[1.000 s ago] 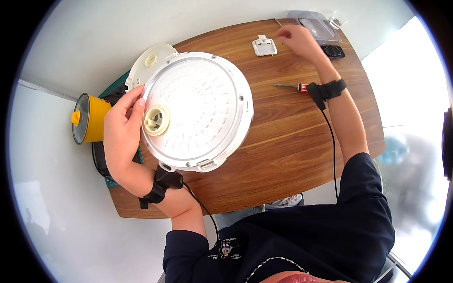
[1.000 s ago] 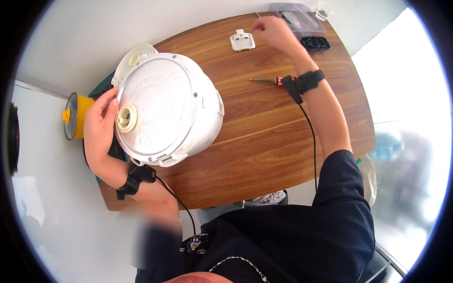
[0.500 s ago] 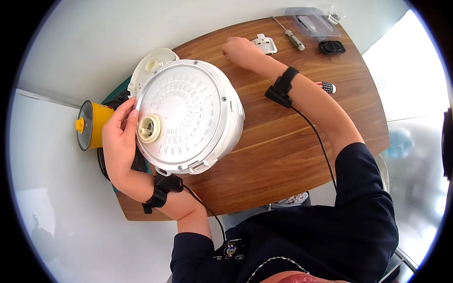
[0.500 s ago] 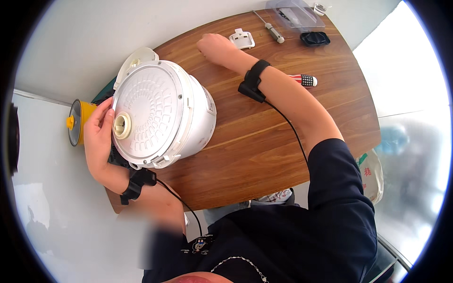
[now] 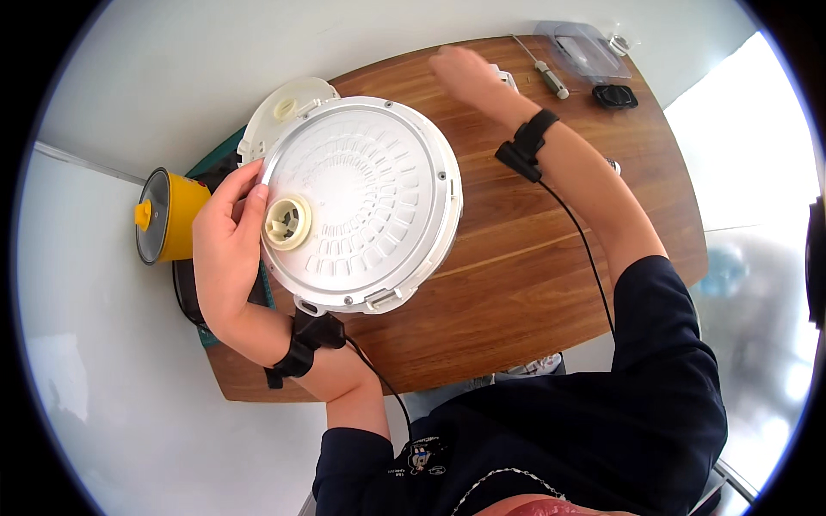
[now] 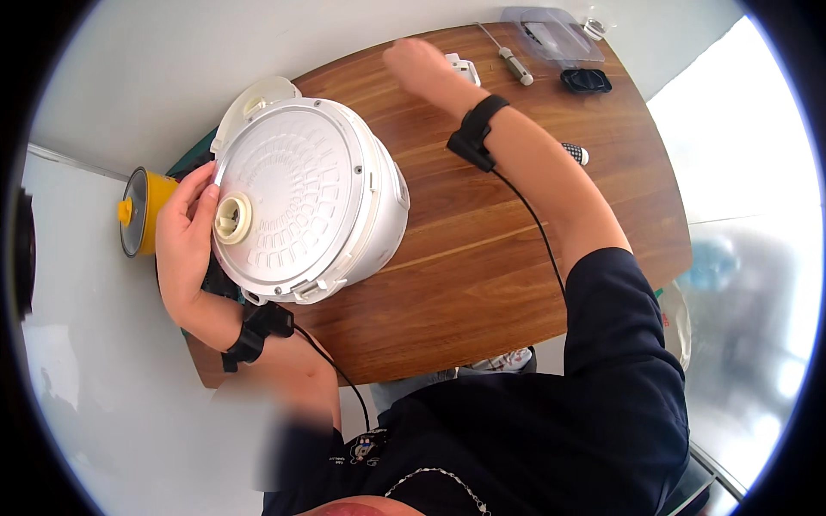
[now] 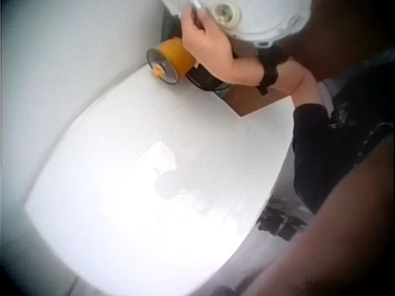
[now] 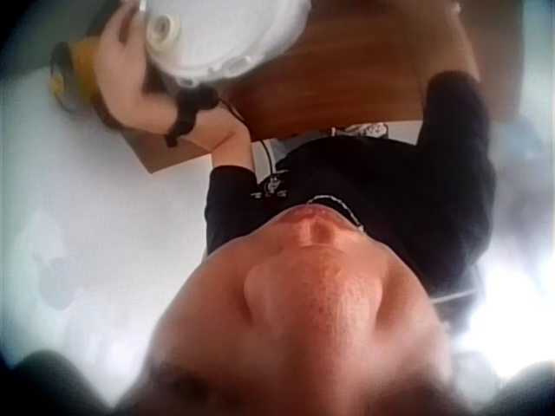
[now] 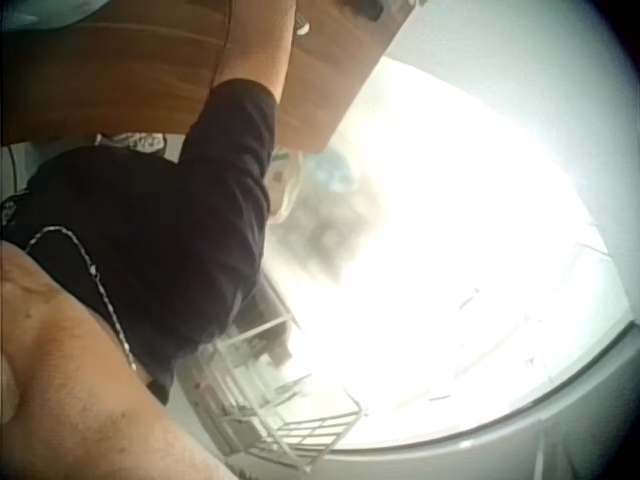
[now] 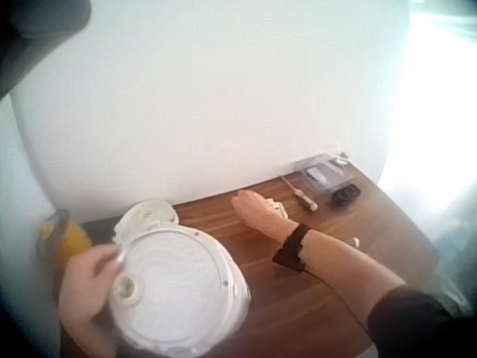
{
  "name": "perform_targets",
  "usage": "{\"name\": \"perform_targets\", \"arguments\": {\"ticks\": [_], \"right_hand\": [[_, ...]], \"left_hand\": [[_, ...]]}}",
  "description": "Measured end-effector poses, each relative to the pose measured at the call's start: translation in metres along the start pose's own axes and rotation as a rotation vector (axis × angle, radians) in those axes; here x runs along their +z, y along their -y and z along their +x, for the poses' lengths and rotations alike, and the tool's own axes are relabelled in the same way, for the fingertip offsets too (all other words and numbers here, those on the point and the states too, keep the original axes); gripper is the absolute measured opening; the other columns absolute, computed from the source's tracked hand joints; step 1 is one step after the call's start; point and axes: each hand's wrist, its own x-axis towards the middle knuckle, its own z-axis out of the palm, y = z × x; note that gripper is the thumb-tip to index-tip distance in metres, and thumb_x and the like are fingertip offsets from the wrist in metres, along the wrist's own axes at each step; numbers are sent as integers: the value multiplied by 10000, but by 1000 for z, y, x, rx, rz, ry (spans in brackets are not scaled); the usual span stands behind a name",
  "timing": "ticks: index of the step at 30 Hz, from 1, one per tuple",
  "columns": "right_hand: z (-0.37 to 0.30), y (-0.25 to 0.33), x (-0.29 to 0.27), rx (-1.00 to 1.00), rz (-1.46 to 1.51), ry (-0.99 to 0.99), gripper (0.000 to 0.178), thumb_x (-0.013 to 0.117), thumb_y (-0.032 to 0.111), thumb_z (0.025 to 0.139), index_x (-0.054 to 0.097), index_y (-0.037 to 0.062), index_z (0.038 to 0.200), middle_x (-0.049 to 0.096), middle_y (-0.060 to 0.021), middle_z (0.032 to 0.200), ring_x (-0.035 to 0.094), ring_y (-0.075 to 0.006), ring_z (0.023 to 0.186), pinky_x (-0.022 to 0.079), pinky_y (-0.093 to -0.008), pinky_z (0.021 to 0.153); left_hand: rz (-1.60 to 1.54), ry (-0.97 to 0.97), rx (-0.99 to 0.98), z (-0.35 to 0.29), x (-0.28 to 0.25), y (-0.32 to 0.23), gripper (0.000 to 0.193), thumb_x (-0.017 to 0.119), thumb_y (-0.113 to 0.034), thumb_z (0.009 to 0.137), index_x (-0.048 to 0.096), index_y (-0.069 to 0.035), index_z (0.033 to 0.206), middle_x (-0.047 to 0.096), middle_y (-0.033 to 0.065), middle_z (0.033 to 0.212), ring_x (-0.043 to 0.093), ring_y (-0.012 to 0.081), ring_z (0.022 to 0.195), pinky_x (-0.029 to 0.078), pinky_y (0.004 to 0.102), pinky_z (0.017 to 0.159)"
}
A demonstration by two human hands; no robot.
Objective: The person uses a screwdriver to remove screws from the lid of a white rice cooker. They then detach the lid and place it on the table, revealing the interior of the cooker.
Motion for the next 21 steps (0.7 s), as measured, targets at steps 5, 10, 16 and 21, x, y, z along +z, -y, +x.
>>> {"name": "perform_targets", "arguments": {"ticks": [5, 10, 16, 21], "right_hand": [[2, -103, 8, 222, -104, 35, 108, 635, 40, 896, 719, -3, 950, 729, -211, 1000, 704, -399, 994, 586, -481, 830], [-9, -122, 13, 271, -4, 102, 130, 656, 70, 903, 736, 7, 985, 745, -186, 997, 698, -395, 989, 564, -472, 854], [-10, -126, 4, 252, 32, 121, 123, 674, 68, 900, 742, -1, 974, 747, -184, 992, 709, -395, 948, 571, -460, 833], [-8, -134, 10, 178, 22, 93, 116, 683, 66, 891, 747, 3, 965, 747, -181, 975, 710, -385, 929, 572, -450, 830]], "left_hand": [[9, 6, 36, 1, 1, -1, 292, 611, -101, 1034, 663, 34, 1287, 754, 112, 1060, 685, 141, 884, 545, 287, 824], [35, -15, 54, 0, 2, 1, 290, 627, -116, 1025, 672, 19, 1278, 758, 120, 1009, 699, 147, 853, 548, 294, 795], [54, -15, 55, -1, 1, -1, 293, 630, -126, 1023, 675, 14, 1276, 759, 121, 978, 706, 152, 848, 545, 295, 790], [9, -10, 45, 0, 2, 0, 298, 633, -125, 1021, 674, 12, 1281, 760, 122, 959, 709, 151, 847, 543, 294, 790]]}}
